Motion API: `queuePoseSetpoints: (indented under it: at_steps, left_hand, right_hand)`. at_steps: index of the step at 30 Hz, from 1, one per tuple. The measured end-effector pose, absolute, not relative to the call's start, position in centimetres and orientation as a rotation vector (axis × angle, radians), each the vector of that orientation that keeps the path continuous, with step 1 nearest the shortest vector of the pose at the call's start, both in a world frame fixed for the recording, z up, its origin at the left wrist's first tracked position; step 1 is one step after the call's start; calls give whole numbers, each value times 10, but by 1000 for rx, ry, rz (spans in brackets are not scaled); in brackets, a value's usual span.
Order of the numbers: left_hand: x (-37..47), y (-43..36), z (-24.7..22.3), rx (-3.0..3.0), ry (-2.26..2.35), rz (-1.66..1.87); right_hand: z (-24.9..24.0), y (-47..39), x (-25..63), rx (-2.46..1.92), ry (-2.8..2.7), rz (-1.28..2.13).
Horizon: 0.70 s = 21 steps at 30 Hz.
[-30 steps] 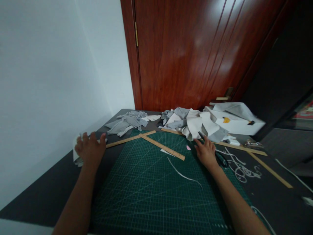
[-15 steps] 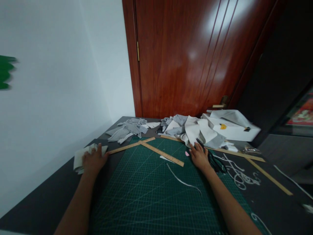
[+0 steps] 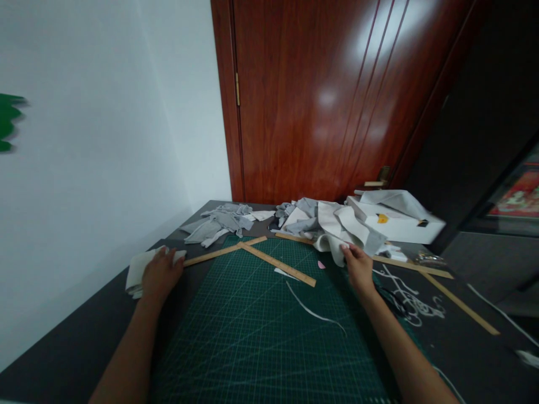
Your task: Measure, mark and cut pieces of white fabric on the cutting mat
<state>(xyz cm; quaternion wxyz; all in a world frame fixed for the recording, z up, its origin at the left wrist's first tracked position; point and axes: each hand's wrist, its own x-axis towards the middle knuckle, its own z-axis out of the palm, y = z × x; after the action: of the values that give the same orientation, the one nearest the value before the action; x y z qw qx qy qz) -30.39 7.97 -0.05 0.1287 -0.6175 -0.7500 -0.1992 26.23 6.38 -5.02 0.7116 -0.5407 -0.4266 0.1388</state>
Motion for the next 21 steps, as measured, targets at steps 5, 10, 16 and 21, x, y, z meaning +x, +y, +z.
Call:
queuePoseSetpoints:
  at_steps: [5, 10, 16, 21]
  left_hand:
    - [-287, 62, 17, -1565, -2127, -632]
    - [-294, 51, 25, -1221, -2284, -826]
    - [-320, 59, 19, -1099, -2928, -782]
    - [-289, 63, 18, -1218, -2522, -989]
  right_hand:
    - [-33, 59, 247, -974, -776, 449]
    - [-8, 42, 236, -834, -780, 492]
    - [-5, 10, 213, -873, -958, 435]
    - [-9, -18, 172, -874, -1221, 369]
